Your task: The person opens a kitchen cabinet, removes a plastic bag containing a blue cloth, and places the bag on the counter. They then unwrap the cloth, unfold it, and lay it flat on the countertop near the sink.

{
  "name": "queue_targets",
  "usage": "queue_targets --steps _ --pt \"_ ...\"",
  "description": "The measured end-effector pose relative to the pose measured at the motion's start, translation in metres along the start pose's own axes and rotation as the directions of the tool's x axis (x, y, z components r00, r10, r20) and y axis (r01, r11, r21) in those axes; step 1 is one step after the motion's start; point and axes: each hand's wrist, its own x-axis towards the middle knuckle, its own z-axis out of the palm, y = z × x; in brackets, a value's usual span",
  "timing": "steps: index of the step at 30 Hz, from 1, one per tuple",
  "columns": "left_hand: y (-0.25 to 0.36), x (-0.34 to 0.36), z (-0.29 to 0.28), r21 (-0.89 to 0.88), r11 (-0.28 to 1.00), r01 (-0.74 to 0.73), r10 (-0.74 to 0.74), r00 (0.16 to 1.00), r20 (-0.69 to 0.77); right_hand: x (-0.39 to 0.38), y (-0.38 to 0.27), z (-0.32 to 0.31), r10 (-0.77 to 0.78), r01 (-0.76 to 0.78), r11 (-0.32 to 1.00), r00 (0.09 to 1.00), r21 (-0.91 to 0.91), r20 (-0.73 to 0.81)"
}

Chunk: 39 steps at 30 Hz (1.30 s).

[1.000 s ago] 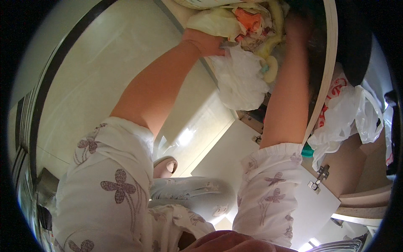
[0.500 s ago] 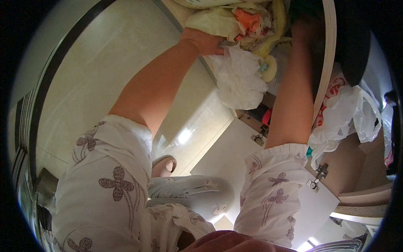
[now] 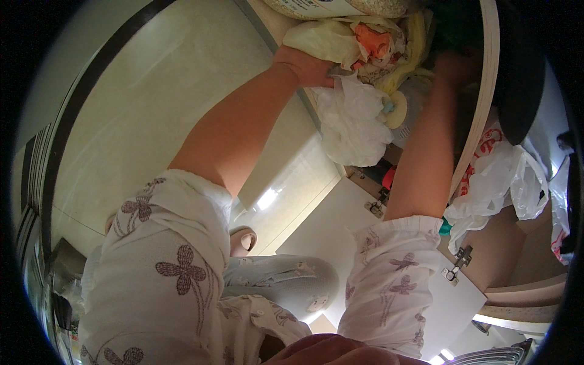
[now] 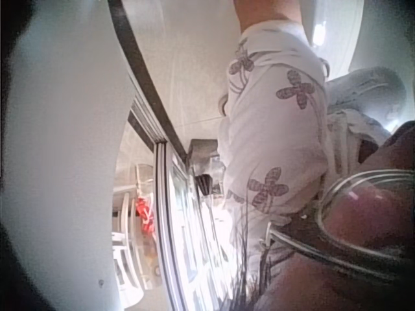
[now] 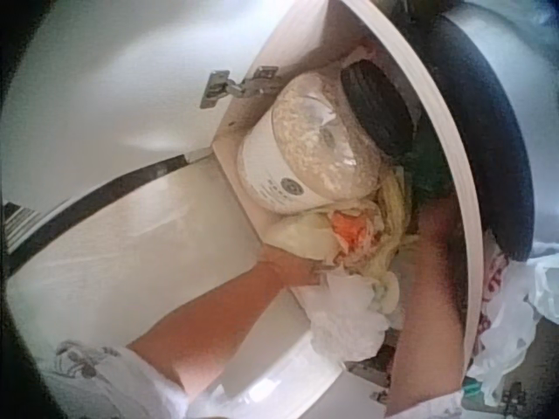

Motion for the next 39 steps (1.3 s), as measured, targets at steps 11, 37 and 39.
queue_targets --steps 11,37,39 --pt "-0.001 0.002 0.009 -0.015 1.0 -0.017 0.016 0.997 -0.077 0.02 0.05 0.002 -0.139 0.225 0.864 0.967 -0.451 0.214" --pt "0.002 -0.002 -0.001 0.014 1.0 0.011 -0.011 1.0 -0.017 0.066 0.079 0.044 -0.009 0.419 0.627 0.847 -0.657 0.531" --pt "0.0 -0.002 -0.002 0.007 1.0 -0.001 0.002 1.0 -0.026 0.07 0.091 0.049 -0.048 0.375 0.643 0.89 -0.668 0.454"
